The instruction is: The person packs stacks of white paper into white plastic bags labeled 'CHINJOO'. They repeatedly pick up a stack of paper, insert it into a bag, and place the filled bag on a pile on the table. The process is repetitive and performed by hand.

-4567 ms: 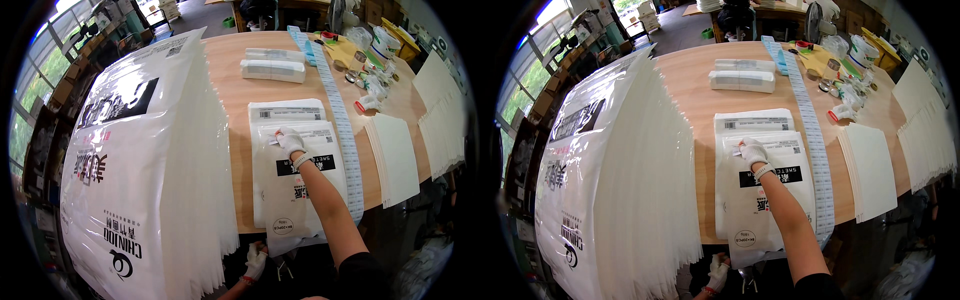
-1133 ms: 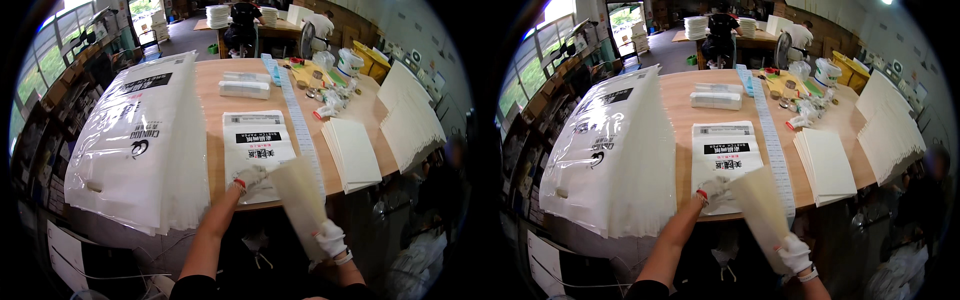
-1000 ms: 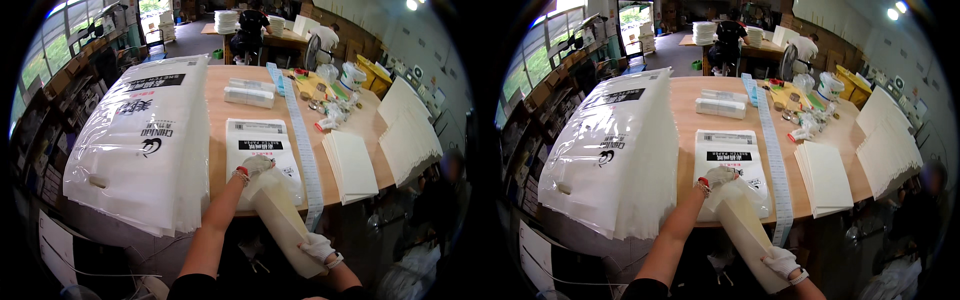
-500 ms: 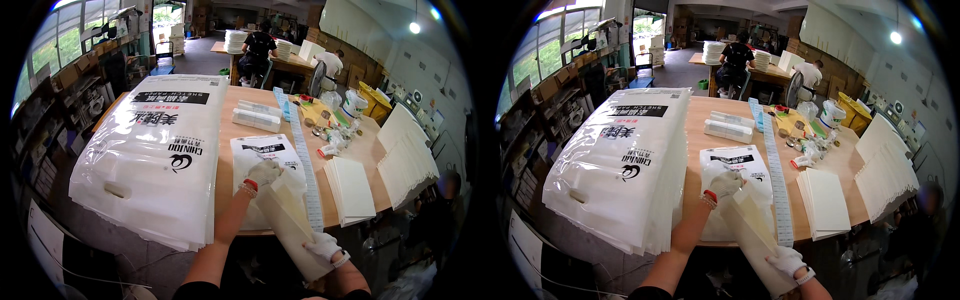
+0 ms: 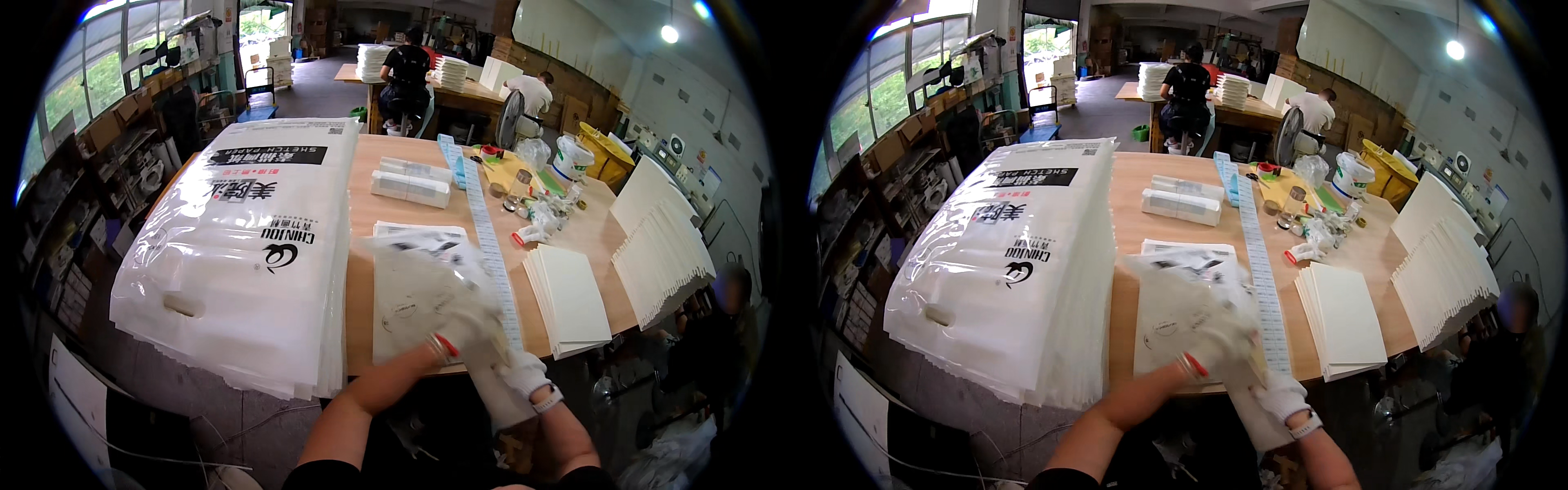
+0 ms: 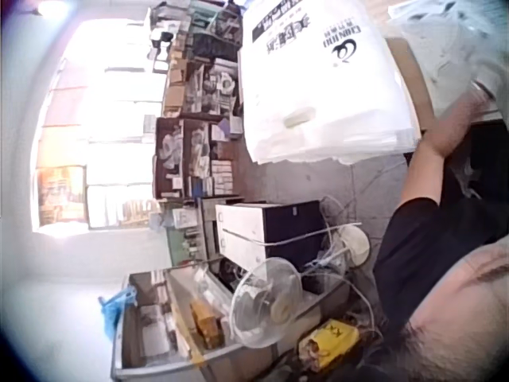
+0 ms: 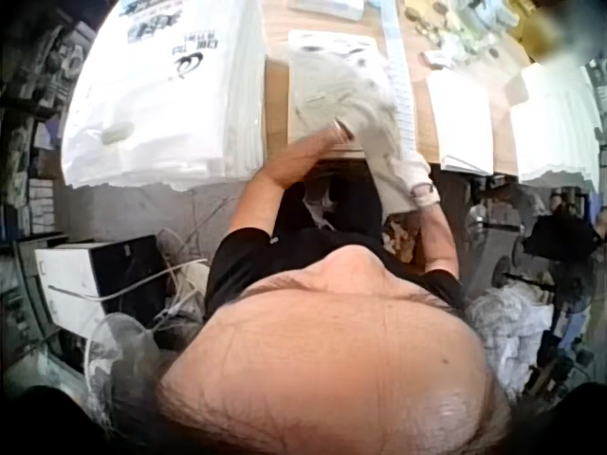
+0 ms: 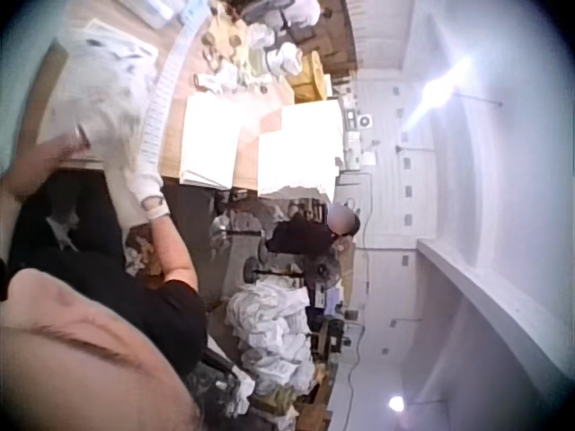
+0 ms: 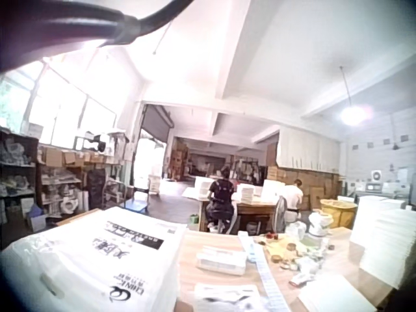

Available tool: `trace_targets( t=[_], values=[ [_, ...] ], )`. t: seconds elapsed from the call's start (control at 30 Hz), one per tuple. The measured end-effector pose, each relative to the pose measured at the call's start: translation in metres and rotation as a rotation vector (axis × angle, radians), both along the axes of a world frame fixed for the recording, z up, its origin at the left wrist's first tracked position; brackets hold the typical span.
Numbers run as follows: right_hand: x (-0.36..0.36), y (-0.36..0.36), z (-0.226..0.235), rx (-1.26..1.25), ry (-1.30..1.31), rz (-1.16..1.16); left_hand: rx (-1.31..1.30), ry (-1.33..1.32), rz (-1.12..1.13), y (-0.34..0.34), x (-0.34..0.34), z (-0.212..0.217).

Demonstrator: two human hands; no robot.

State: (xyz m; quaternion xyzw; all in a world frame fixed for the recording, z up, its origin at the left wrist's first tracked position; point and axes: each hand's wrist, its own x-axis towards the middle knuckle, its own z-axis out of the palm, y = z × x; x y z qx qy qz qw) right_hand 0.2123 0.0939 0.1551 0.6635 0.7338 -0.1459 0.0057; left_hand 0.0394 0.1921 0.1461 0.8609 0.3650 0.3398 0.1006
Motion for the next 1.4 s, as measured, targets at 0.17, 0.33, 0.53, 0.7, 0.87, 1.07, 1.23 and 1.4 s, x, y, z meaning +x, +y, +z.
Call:
trace_targets(
  t=[0.17, 0.33, 0.53, 0.7, 0.87, 1.07, 1.23, 1.4],
  values=[
    [-0.003, 0.002, -0.019, 0.131, 0.182, -0.184, 0.377, -0.355, -0.161, -0.046, 0.006, 0.019],
    [0.018, -0.035, -0.024, 0.104, 0.883, -0.295, 0.381, -0.375, 0.480, -0.039, -0.035, -0.023],
    [0.006, -0.048, 0.007, -0.257, 0.976, -0.319, -0.180, -0.032, 0.421, -0.075, -0.029, -0.109],
    [-0.014, -0.021, -0.044, 0.016, 0.335, -0.056, -0.636, -0.334, 0.311, -0.170, -0.017, -0.175],
    [-0.044, -0.031, -0.023, 0.116, 0.327, -0.108, -0.606, -0.325, 0.280, -0.176, -0.014, -0.169],
    [-0.036, 0.006, -0.051, 0.298, 0.202, 0.001, -0.603, -0.239, 0.367, -0.173, 0.004, -0.176],
    [-0.025, 0.050, -0.046, 0.381, 0.161, 0.046, -0.672, -0.320, 0.405, -0.159, 0.023, -0.165],
    [-0.034, -0.013, -0.098, 0.668, 0.177, 0.339, -0.834, -0.273, 0.376, -0.151, 0.028, -0.224]
  ],
)
